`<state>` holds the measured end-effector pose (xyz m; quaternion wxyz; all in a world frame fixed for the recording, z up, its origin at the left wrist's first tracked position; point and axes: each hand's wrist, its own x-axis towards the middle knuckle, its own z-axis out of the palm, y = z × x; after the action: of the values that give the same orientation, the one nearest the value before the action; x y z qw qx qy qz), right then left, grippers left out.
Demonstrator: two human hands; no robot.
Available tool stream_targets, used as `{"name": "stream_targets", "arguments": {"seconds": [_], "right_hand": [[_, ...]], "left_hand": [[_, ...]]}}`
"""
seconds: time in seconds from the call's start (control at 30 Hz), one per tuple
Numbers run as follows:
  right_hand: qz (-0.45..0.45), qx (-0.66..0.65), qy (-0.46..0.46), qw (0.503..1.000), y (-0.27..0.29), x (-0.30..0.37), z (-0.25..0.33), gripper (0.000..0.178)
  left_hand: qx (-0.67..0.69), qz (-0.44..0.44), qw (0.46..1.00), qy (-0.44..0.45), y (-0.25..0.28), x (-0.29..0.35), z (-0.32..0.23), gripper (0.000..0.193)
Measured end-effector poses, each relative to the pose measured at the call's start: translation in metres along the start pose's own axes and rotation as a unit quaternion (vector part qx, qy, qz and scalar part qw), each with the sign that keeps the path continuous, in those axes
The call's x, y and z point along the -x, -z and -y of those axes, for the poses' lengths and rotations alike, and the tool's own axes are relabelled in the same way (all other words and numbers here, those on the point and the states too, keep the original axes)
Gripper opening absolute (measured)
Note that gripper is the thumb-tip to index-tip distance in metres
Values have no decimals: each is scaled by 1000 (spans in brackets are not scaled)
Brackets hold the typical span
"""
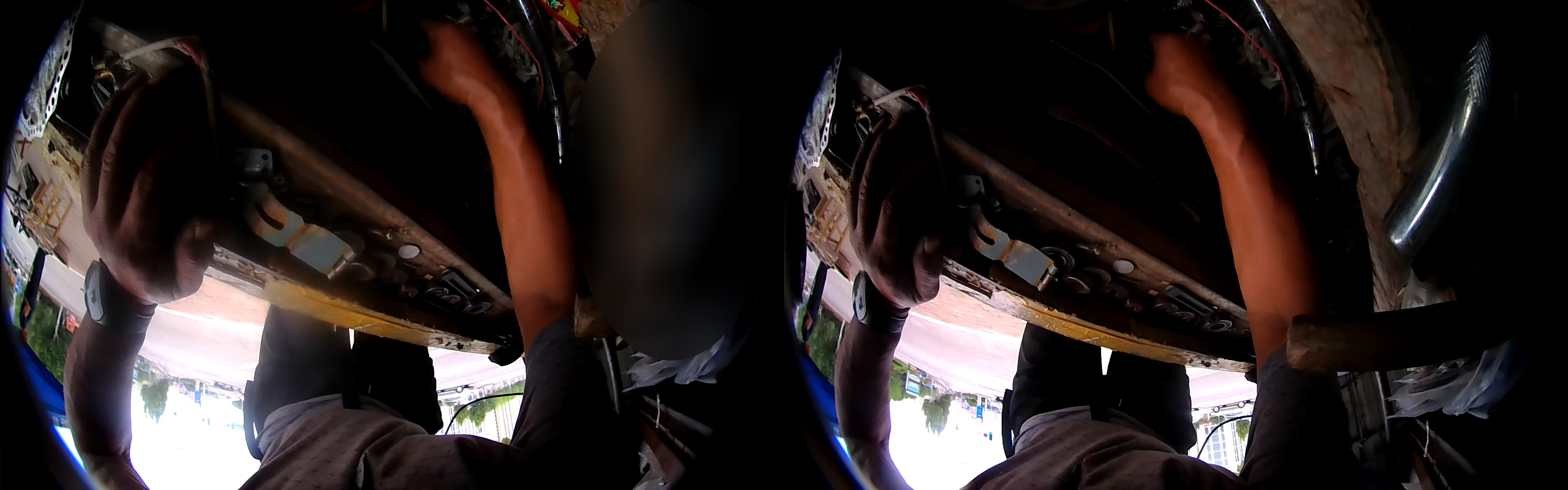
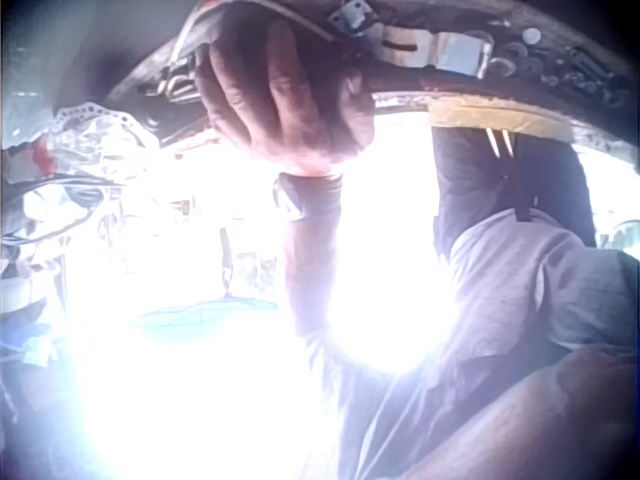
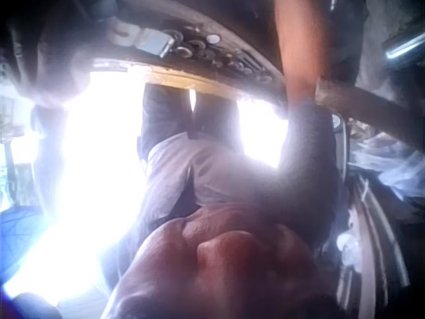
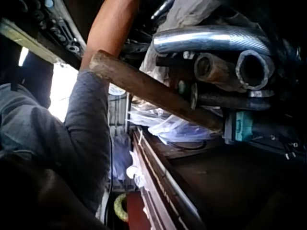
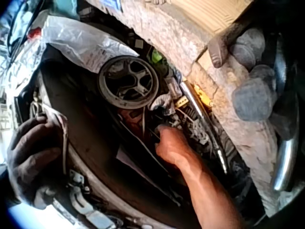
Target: The person works on the underside of a yellow vehicle, manipulating wires and components with both hands. Later, the person uses a hammer to strike a small metal piece on the ground.
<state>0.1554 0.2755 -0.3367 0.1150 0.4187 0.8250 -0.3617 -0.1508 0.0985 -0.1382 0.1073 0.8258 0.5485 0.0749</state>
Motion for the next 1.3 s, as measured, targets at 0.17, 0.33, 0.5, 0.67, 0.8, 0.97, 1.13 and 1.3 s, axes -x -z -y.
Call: {"name": "stream_targets", "arguments": {"seconds": [0.17, 0.33, 0.5, 0.67, 0.8, 0.97, 1.13, 1.3], "right_hand": [[-11, -10, -9, 1000, -3, 5, 7, 40], [-123, 57, 43, 990, -22, 14, 11, 37], [3, 75, 10, 997, -7, 8, 16, 33], [-14, 3, 7, 1000, -7, 8, 5, 49], [47, -117, -34, 991, 1, 1, -4, 52], [-20, -127, -22, 991, -2, 2, -16, 39], [-82, -155, -54, 983, 3, 5, -16, 23], [-243, -3, 4, 970, 13, 6, -7, 13]], "left_hand": [[-1, -5, 1000, 5, -2, 3, -1, 63], [-4, 2, 1000, 5, -3, 2, -1, 64], [-9, -1, 1000, 4, -2, 3, 0, 65], [-12, 2, 1000, 12, -2, 1, -2, 66], [-15, 12, 1000, 10, -1, 4, -1, 65], [-9, 10, 1000, 8, 0, -1, -3, 64], [0, 7, 1000, 1, -2, 2, 0, 64], [-7, 29, 1000, 2, 2, 2, 0, 63]]}}
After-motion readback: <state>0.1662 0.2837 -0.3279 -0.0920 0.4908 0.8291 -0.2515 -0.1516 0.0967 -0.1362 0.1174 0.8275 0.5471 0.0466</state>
